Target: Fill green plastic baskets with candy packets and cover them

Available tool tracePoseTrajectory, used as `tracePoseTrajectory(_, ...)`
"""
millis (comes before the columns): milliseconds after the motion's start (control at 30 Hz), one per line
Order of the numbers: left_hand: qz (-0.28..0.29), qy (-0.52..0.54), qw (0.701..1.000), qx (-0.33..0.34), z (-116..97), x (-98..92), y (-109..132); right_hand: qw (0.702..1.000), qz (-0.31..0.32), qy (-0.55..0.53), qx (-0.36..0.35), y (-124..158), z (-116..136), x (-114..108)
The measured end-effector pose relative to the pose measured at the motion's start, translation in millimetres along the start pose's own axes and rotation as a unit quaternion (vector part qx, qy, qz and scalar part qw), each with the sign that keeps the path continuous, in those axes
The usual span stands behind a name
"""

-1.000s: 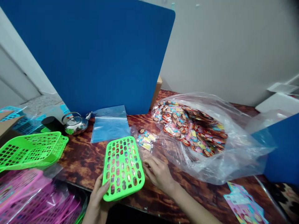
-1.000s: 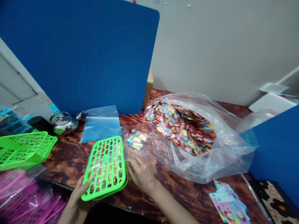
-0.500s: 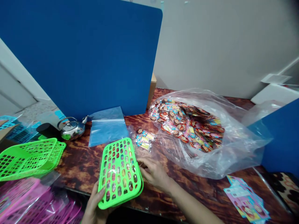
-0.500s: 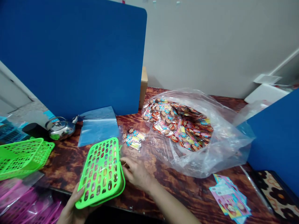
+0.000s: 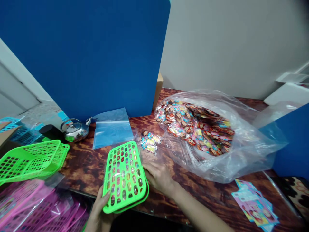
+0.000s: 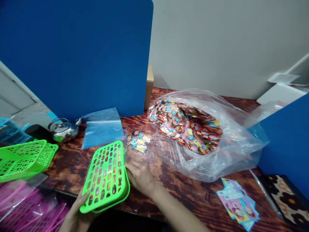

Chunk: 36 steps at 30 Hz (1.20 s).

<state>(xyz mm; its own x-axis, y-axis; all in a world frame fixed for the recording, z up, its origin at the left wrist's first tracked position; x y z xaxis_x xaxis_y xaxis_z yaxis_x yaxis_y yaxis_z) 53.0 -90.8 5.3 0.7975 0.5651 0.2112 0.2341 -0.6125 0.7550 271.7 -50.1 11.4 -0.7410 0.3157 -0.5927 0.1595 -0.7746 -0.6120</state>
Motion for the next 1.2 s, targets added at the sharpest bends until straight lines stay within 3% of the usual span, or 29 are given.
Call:
tracePoseTrajectory(133,-0.009,0.003,1.000,0.005,0.6,-0.3,1.2,0.999,-0.036,0.025,0.014,-0.6,-0.2,3.0)
tracePoseTrajectory(267,-0.019,0.004,1.000,0.017,-2.8,-0.5,2.3,0.988,-0.078,-0.055,0.119,-1.7,0.9,-0.2)
tracePoseTrajectory(400,-0.016,0.010,0.999,0.042,-6.0,1.9,1.4,0.982,-0.078,-0.133,0.113,3.7,6.6,-6.2)
tracePoseTrajectory(533,-0.018,0.011,0.998,0.058,-6.6,2.9,-2.4,0.955,-0.046,-0.175,0.235,16.2,9.7,-10.7)
tracePoseTrajectory(633,-0.019,0.013,0.997,0.074,-5.7,2.8,-4.2,0.912,0.011,-0.244,0.330,33.4,17.3,-4.3)
tracePoseTrajectory(733,-0.002,0.021,0.994,0.104,-3.0,3.7,-3.1,0.829,0.039,-0.357,0.429,51.1,28.8,12.4)
tracePoseTrajectory(867,0.051,0.018,0.990,0.132,2.9,7.9,0.2,0.679,-0.030,-0.487,0.548,55.5,40.5,32.8)
tracePoseTrajectory(967,0.075,0.006,0.986,0.147,3.3,9.3,0.4,0.607,-0.067,-0.548,0.571,46.2,43.0,36.0)
tracePoseTrajectory(1067,0.116,-0.041,0.977,0.174,-3.7,5.0,-4.3,0.592,-0.071,-0.577,0.559,38.3,39.6,30.9)
tracePoseTrajectory(1200,0.123,-0.136,0.940,0.287,-16.7,-5.7,-18.3,0.612,-0.066,-0.574,0.540,34.5,30.3,23.3)
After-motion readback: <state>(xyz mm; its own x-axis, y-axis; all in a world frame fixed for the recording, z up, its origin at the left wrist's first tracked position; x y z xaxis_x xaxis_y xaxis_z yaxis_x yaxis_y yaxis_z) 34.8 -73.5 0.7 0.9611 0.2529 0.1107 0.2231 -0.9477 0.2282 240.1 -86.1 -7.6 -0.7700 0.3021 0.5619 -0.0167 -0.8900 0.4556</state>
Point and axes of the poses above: each hand's wrist, its own y-axis away from the middle knuckle, its own x-axis out of the palm, z = x × y, the point moved 1 cm from there along -y, towards the middle knuckle, and after that the axes turned 14 degrees about -z, right-handed, at the moved point
